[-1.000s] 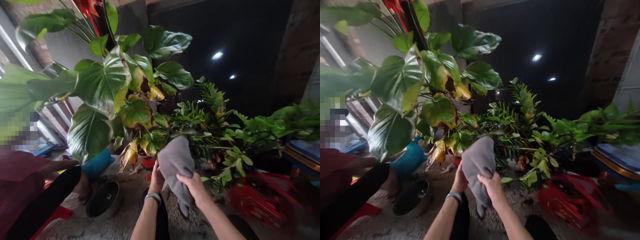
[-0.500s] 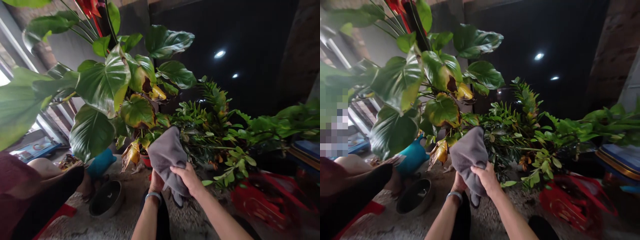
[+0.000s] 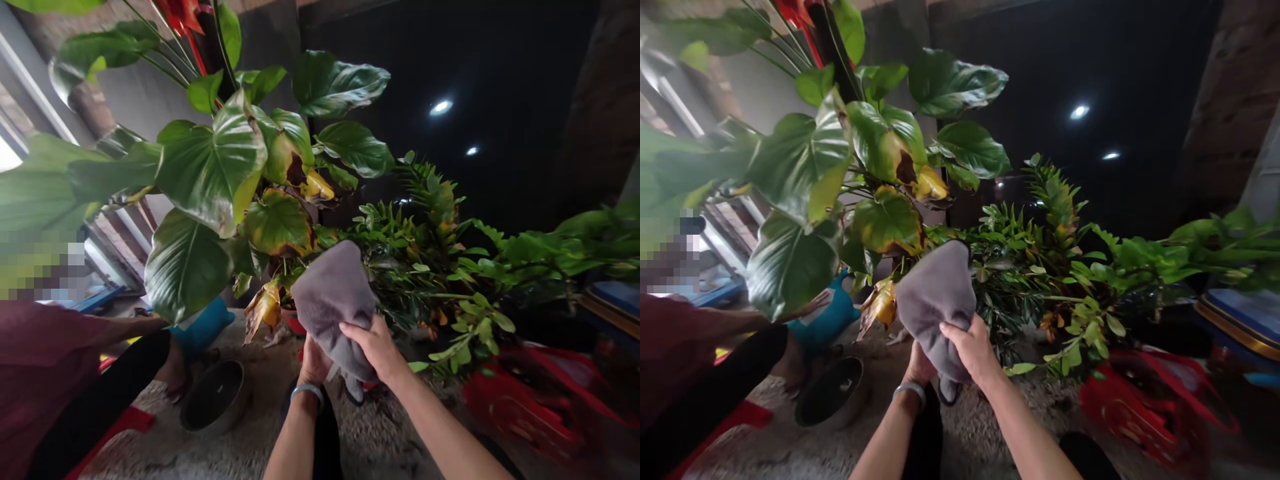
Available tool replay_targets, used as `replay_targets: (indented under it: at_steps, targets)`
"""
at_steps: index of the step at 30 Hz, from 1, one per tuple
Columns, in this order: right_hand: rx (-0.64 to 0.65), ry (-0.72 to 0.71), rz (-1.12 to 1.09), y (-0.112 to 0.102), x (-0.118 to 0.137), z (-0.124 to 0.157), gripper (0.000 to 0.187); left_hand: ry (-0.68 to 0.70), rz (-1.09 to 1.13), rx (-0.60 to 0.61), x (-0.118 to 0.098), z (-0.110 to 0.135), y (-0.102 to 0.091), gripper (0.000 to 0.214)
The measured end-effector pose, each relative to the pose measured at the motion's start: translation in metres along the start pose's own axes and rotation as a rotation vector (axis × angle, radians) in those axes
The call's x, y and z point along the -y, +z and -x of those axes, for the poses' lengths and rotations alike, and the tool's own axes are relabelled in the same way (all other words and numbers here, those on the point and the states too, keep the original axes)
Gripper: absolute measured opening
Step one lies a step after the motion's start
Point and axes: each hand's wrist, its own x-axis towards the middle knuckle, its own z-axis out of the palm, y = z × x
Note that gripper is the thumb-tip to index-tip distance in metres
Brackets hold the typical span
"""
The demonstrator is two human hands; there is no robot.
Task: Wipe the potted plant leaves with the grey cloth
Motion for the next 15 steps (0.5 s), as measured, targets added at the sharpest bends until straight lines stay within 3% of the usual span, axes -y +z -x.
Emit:
replay_targets:
  at_steps: [2, 4, 6, 8, 11, 15]
  targets:
    - [-0.027, 0.179, -0.01, 0.001, -0.02, 0.002, 0.035, -0.037, 0.033, -0.062, -0.001, 0.0, 0.003, 0.032]
    - [-0.08, 0.319, 0.01, -0.006, -0.048, 0.019, 0.036, -0.057, 0.006, -0.202, -0.003, -0.001, 0.002, 0.033]
    - [-0.124, 0.399, 0.035, -0.019, -0.077, 0.042, 0.037, 0.006, -0.041, -0.392, -0.007, -0.002, -0.003, 0.035]
    - [-0.142, 0.432, 0.064, -0.032, -0.102, 0.065, 0.04, 0.142, -0.038, -0.492, -0.012, -0.002, -0.009, 0.035]
    - [-0.15, 0.422, 0.131, -0.046, -0.125, 0.085, 0.043, 0.314, -0.019, -0.358, -0.017, 0.002, -0.013, 0.03]
    - [-0.136, 0.429, 0.218, -0.052, -0.136, 0.09, 0.045, 0.393, -0.127, -0.219, -0.014, 0.003, -0.001, 0.025]
